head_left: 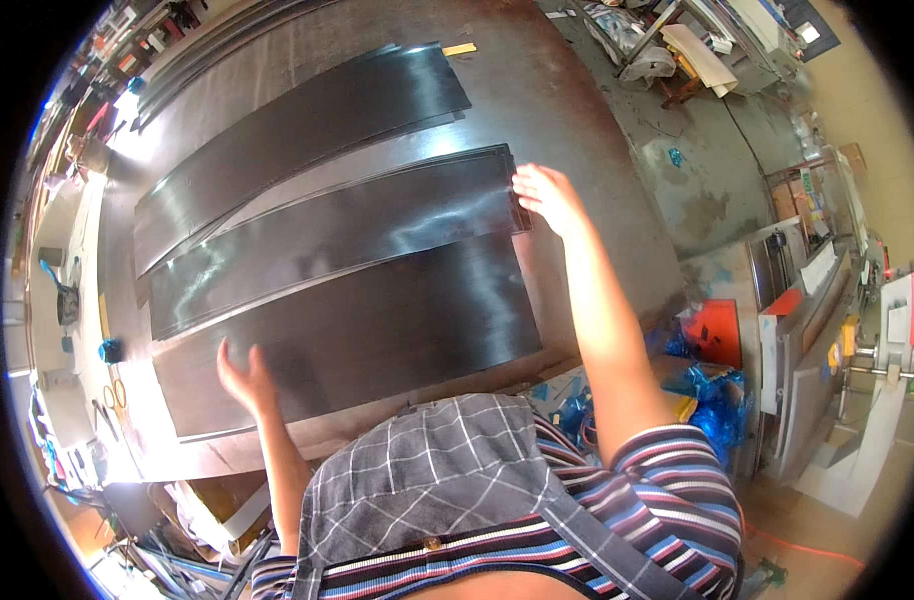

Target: The person places a large white sheet into a machine for processing. After moving to a workbench, the person peels back a protective layer from black panels and aligns a new white material over them, pressing it down by hand to adhere it.

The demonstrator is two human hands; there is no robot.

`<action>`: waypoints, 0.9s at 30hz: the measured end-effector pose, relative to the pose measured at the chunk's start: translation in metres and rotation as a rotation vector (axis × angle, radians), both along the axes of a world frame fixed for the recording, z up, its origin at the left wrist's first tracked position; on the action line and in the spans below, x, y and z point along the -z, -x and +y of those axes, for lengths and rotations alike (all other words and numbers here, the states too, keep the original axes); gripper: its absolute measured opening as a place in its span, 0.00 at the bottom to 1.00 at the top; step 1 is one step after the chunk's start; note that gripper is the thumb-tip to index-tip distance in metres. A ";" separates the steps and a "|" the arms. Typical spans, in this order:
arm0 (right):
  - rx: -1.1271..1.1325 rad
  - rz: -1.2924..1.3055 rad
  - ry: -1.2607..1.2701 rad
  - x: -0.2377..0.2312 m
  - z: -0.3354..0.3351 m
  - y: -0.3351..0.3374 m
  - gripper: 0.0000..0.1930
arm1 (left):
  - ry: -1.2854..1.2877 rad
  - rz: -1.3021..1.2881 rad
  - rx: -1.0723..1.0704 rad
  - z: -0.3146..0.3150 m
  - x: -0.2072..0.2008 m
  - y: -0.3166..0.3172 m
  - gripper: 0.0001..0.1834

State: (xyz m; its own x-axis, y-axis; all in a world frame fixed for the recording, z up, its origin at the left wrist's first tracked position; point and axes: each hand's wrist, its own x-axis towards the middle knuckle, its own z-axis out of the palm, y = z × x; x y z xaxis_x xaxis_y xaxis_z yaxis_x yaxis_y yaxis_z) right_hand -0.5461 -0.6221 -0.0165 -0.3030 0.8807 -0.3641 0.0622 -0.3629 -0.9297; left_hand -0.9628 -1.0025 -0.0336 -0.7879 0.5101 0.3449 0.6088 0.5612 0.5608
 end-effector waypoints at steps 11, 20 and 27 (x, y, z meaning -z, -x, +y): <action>0.210 -0.226 0.144 0.002 0.071 0.083 0.23 | 0.461 0.037 0.540 0.151 0.000 -0.048 0.33; -0.005 -0.390 -0.064 0.012 0.103 0.089 0.14 | 0.456 0.039 0.479 0.162 -0.008 -0.044 0.34; -0.248 -0.706 -0.858 -0.025 0.048 0.121 0.13 | 0.396 0.039 0.451 0.151 -0.014 -0.035 0.34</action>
State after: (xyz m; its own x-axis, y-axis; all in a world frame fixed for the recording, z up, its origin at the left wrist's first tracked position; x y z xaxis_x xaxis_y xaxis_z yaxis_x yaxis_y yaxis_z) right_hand -0.6672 -0.5746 0.0080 -0.4704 0.8657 0.1713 0.6515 0.4716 -0.5943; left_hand -0.9282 -0.8512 -0.0195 -0.4548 0.8866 0.0841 0.8511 0.4048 0.3343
